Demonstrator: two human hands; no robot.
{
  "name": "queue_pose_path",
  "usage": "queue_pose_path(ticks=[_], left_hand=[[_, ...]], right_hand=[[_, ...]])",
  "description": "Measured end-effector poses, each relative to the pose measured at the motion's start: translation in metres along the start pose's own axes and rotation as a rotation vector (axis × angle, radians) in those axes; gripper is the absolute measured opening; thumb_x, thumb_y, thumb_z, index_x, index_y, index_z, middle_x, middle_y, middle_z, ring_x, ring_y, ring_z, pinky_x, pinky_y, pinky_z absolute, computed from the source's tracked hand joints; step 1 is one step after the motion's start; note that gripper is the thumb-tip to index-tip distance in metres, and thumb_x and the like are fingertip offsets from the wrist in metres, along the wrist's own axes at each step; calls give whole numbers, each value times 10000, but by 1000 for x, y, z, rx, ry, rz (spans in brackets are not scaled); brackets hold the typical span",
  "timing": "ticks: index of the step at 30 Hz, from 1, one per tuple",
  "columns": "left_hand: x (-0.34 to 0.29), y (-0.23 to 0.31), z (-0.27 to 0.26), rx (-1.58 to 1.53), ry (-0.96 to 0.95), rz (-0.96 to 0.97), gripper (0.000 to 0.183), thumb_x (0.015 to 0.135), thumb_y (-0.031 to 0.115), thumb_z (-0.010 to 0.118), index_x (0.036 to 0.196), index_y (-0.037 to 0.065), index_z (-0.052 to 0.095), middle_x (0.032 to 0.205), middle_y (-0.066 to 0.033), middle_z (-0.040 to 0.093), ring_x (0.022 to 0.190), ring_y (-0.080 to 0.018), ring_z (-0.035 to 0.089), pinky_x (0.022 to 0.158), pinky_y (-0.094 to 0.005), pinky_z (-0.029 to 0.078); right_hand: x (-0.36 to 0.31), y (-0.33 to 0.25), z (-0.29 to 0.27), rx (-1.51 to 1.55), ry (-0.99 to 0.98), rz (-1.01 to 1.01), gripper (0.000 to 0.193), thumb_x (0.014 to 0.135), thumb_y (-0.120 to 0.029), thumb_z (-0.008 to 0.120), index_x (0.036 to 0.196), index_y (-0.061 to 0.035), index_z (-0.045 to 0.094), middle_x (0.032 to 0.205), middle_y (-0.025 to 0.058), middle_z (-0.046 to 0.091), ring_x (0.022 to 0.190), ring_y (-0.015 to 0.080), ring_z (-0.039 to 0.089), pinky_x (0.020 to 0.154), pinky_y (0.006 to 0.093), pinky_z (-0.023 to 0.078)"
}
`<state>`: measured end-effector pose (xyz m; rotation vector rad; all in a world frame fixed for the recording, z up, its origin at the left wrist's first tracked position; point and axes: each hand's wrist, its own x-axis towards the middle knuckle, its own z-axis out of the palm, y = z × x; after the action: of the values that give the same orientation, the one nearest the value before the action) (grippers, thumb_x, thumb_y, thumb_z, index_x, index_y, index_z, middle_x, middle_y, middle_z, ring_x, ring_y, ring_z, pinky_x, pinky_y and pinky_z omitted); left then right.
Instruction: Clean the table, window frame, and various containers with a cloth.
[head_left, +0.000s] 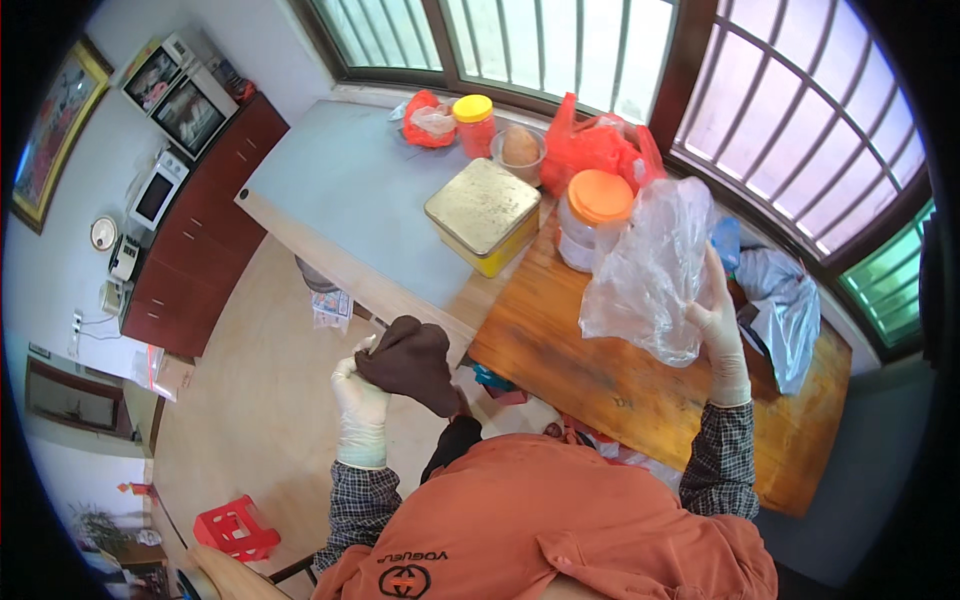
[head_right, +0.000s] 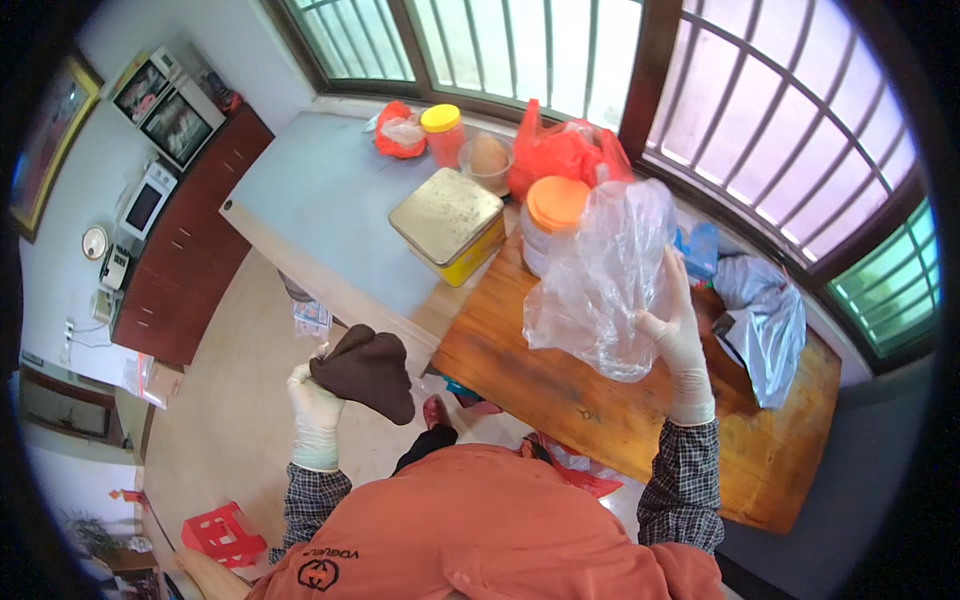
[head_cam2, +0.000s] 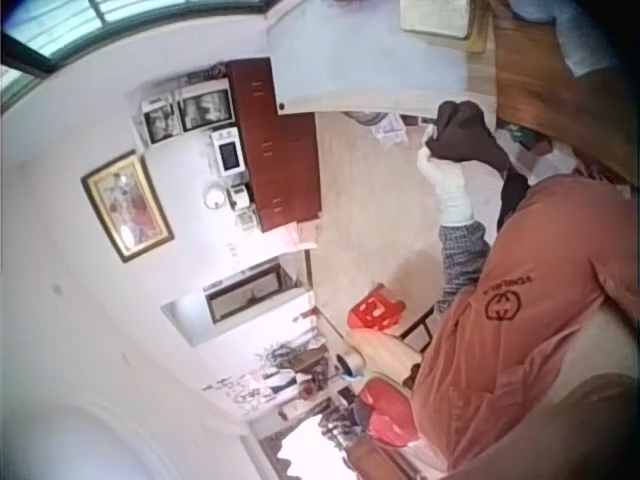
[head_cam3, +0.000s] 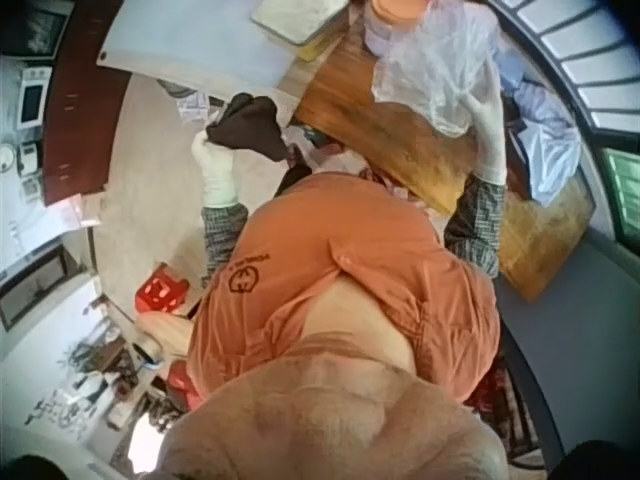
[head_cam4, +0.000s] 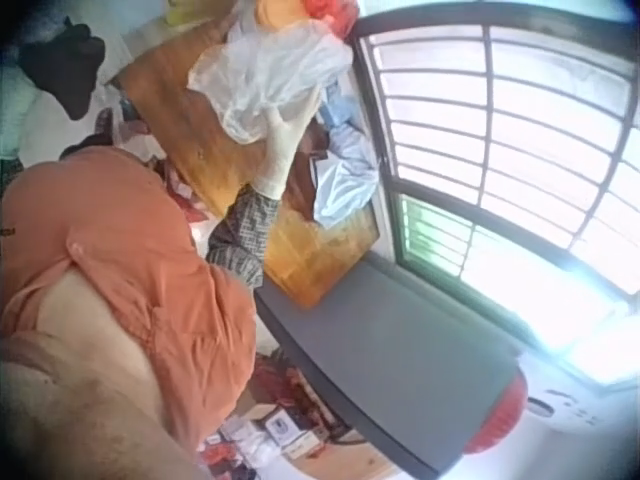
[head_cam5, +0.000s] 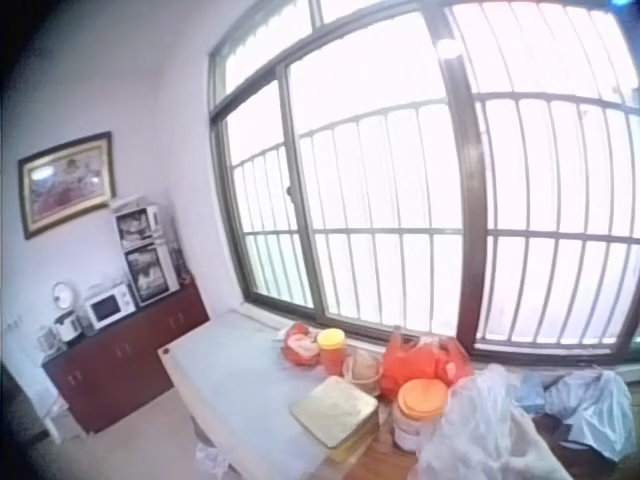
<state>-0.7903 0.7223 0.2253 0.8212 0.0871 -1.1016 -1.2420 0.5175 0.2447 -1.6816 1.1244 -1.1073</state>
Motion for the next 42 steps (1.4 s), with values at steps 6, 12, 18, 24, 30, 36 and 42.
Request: queue_pose_path(ticks=[6,12,18,24,30,36,42], left_hand=[[59,54,-7,-18,-38,60,326,787,140,454,1040,-19,584,1130,-185,575,1092,-332,535,980,-465,420],[141,128,35,14,-81,56,326,834,152,455,1046,-60,584,1016,-137,598,1017,-289,556,943,-434,443],[244,175,43,113,-83,-59,330,899,244,508,1005,-48,622,707,-5,476,771,-169,515,800,-338,461],[292,192,56,259,-226,-236,317,924,250,500,983,-26,643,637,28,396,646,-105,442,705,-269,435],[303,197,46,251,-168,-290,310,920,244,513,973,-33,644,627,31,403,634,-107,441,700,-261,429],[309,204,20,263,-79,-161,312,905,213,523,968,-67,644,623,12,434,700,-136,491,761,-289,438],[281,188,27,239,102,-83,301,886,238,548,990,-36,616,730,-30,552,825,-203,572,815,-338,472]], right_hand=[[65,-57,53,141,-14,-26,972,605,-278,682,1450,-27,274,1482,140,296,1378,254,257,1126,356,197],[116,-85,139,115,33,45,923,650,-256,672,1447,-17,275,1470,144,323,1378,250,268,1130,356,187],[182,-95,209,136,68,91,792,768,-159,583,1454,10,226,1482,146,296,1376,245,271,1120,335,211],[228,-87,182,-99,253,142,747,833,-189,590,1446,30,223,1484,164,284,1359,249,296,1105,330,240],[275,-100,167,-222,431,121,755,838,-216,607,1442,36,230,1460,171,314,1305,238,360,1071,307,284],[322,-76,160,-8,327,110,735,829,-193,617,1431,37,263,1391,177,413,1275,220,396,1048,295,314],[366,-75,196,335,172,154,772,805,-240,633,1428,34,270,1385,196,413,1289,249,387,1059,303,298]])
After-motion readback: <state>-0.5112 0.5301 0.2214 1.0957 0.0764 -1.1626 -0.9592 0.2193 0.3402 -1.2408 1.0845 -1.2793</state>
